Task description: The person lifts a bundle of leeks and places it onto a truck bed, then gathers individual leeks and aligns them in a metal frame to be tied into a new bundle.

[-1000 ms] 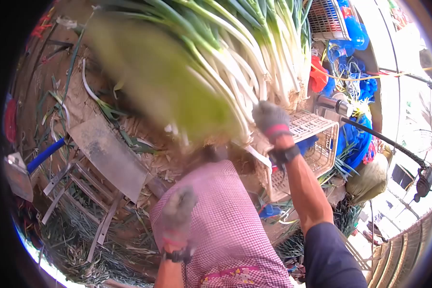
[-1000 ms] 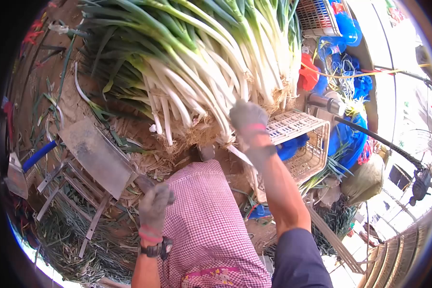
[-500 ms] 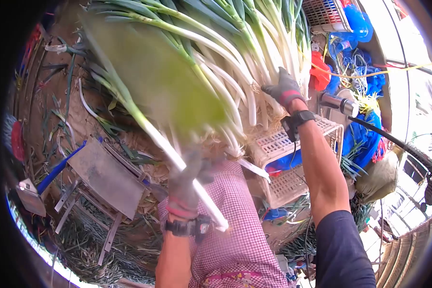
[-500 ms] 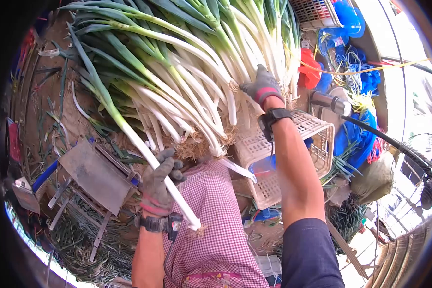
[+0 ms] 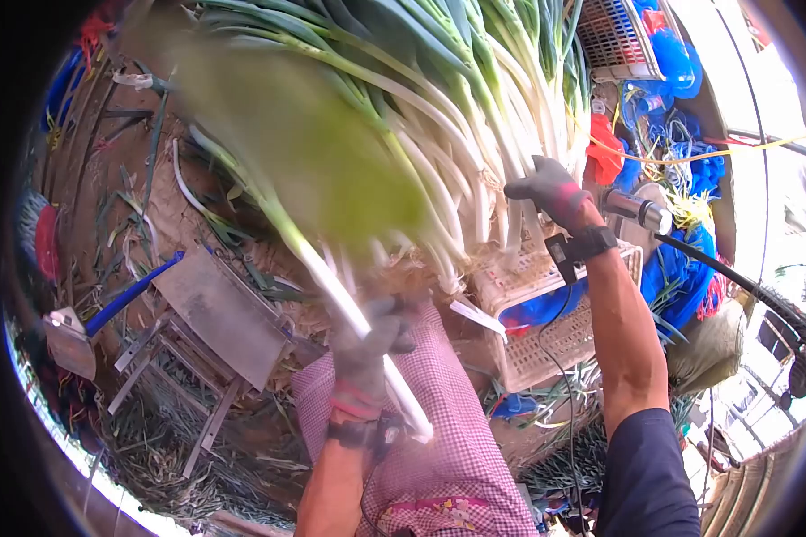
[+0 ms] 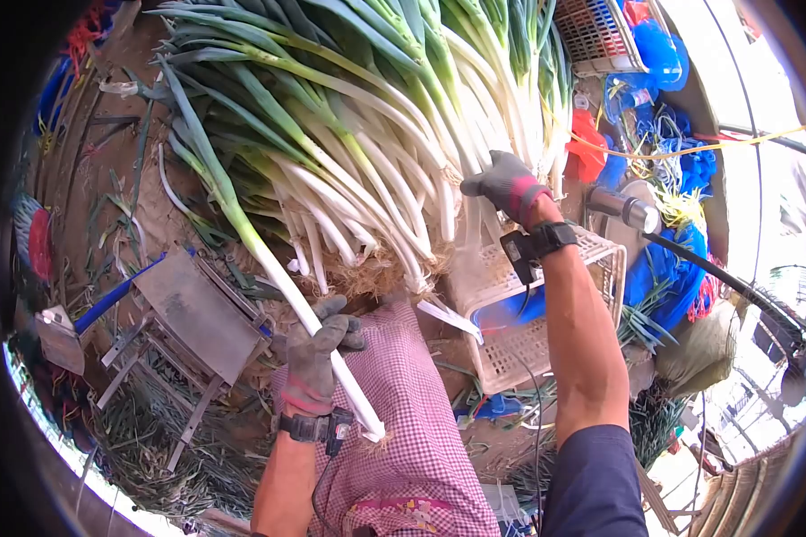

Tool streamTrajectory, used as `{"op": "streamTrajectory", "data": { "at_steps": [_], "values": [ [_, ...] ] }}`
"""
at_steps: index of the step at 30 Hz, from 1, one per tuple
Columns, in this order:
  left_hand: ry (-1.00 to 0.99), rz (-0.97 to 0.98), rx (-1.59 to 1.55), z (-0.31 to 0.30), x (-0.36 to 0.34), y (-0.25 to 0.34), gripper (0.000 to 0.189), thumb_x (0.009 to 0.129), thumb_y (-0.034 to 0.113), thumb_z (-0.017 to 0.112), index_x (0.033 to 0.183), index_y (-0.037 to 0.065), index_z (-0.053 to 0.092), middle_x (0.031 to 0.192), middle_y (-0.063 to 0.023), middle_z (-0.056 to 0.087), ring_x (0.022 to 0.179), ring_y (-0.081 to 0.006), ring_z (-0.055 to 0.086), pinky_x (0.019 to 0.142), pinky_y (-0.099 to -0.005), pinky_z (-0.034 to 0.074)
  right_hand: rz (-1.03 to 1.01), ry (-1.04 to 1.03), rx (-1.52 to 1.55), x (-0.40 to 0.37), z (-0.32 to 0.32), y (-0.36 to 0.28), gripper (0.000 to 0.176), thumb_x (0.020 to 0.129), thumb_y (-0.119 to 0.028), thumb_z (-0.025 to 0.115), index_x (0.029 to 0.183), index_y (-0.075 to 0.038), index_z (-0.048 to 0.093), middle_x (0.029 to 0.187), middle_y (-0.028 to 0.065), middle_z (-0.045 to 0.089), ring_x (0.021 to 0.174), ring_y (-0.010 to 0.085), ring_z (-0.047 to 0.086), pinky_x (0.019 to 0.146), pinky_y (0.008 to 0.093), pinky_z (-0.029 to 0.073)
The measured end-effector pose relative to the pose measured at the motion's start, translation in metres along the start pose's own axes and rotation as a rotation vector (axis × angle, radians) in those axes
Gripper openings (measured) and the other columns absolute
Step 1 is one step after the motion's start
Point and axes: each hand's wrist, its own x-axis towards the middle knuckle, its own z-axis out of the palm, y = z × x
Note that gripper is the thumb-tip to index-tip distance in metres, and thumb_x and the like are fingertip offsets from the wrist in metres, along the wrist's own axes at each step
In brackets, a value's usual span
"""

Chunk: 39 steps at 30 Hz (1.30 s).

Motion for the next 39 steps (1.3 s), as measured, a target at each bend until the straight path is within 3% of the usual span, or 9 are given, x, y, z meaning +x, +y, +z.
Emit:
{"op": "streamTrajectory", "data": {
  "at_steps": [7, 11, 17, 22, 26, 30, 33, 34, 39],
  "values": [
    [-0.303, -0.003, -0.092, 0.000, -0.009, 0.032, 0.058, 0.094, 0.015, 0.063, 0.140, -0.013, 0.041, 0.116, -0.0167, 0.062, 0.100, -0.0243, 0.071, 0.086, -0.0334, 0.061, -0.133, -0.077, 0.229, -0.115, 0.014, -0.070, 0.045, 0.078, -0.028, 0.077, 0.109, 0.003, 0.066, 0.086, 0.0096, 0.069, 0.078, 0.0190, 0.065, 0.073, 0.0351, 0.053],
    [-0.436, -0.126, -0.204, 0.014, -0.022, 0.037, 0.040, 0.099, 0.011, 0.049, 0.133, -0.009, 0.046, 0.106, -0.0067, 0.056, 0.080, -0.0068, 0.053, 0.072, -0.0202, 0.046, -0.103, -0.331, 0.344, -0.221, 0.047, -0.098, 0.055, 0.079, -0.017, 0.078, 0.124, 0.006, 0.057, 0.098, 0.0131, 0.064, 0.085, 0.0219, 0.065, 0.080, 0.0345, 0.055],
    [-0.654, -0.129, -0.152, -0.006, -0.074, 0.010, 0.044, 0.102, 0.005, 0.050, 0.145, -0.004, 0.043, 0.107, 0.0021, 0.056, 0.085, -0.0055, 0.056, 0.080, -0.0192, 0.051, -0.027, -0.476, 0.796, -0.298, 0.098, -0.082, 0.055, 0.078, -0.002, 0.083, 0.127, -0.001, 0.055, 0.106, 0.0033, 0.064, 0.094, 0.0119, 0.062, 0.082, 0.0304, 0.056],
    [-0.772, -0.282, -0.038, -0.015, -0.093, 0.016, 0.050, 0.109, 0.032, 0.054, 0.146, -0.001, 0.046, 0.117, -0.0046, 0.062, 0.108, -0.0118, 0.058, 0.092, -0.0295, 0.052, 0.122, -0.493, 0.726, -0.316, 0.095, -0.095, 0.054, 0.074, -0.005, 0.085, 0.121, 0.002, 0.057, 0.099, 0.0035, 0.067, 0.088, 0.0123, 0.064, 0.079, 0.0302, 0.057],
    [-0.768, 0.012, -0.035, -0.012, -0.115, 0.034, 0.059, 0.103, 0.047, 0.059, 0.138, -0.001, 0.055, 0.123, -0.0093, 0.066, 0.106, -0.0164, 0.063, 0.095, -0.0367, 0.053, 0.082, -0.390, 0.468, -0.357, 0.070, -0.135, 0.060, 0.074, -0.010, 0.084, 0.124, 0.004, 0.055, 0.099, 0.0059, 0.067, 0.090, 0.0174, 0.065, 0.080, 0.0337, 0.055],
    [-0.808, -0.307, -0.838, -0.009, -0.137, 0.029, 0.051, 0.101, 0.042, 0.065, 0.134, 0.004, 0.054, 0.116, -0.0089, 0.066, 0.106, -0.0204, 0.065, 0.093, -0.0379, 0.054, 0.222, -0.451, 0.261, -0.430, 0.050, -0.132, 0.077, 0.073, -0.015, 0.087, 0.136, 0.005, 0.047, 0.109, 0.0101, 0.065, 0.098, 0.0189, 0.063, 0.087, 0.0355, 0.054],
    [-0.833, -0.177, -1.338, -0.009, -0.165, 0.047, 0.044, 0.102, 0.034, 0.063, 0.137, 0.007, 0.055, 0.121, -0.0083, 0.067, 0.111, -0.0231, 0.066, 0.101, -0.0440, 0.054, 0.105, -0.492, 0.312, -0.482, 0.027, -0.153, 0.081, 0.074, -0.022, 0.088, 0.137, 0.005, 0.047, 0.110, 0.0102, 0.063, 0.099, 0.0186, 0.061, 0.090, 0.0352, 0.052],
    [-0.773, -0.152, -1.386, -0.013, -0.168, 0.040, 0.050, 0.102, 0.040, 0.062, 0.139, 0.007, 0.052, 0.123, -0.0110, 0.067, 0.110, -0.0256, 0.067, 0.098, -0.0448, 0.056, 0.260, -0.568, 0.268, -0.497, 0.022, -0.156, 0.084, 0.074, -0.022, 0.089, 0.141, 0.004, 0.045, 0.113, 0.0105, 0.063, 0.102, 0.0191, 0.061, 0.093, 0.0356, 0.051],
    [-0.710, 0.077, -1.545, -0.033, -0.163, 0.076, 0.071, 0.097, 0.060, 0.058, 0.143, 0.007, 0.048, 0.130, -0.0172, 0.065, 0.108, -0.0310, 0.069, 0.090, -0.0481, 0.062, 0.169, -0.528, 0.133, -0.563, 0.013, -0.199, 0.085, 0.073, -0.024, 0.091, 0.141, 0.002, 0.046, 0.116, 0.0113, 0.066, 0.106, 0.0211, 0.064, 0.094, 0.0386, 0.052]
  ]
}}
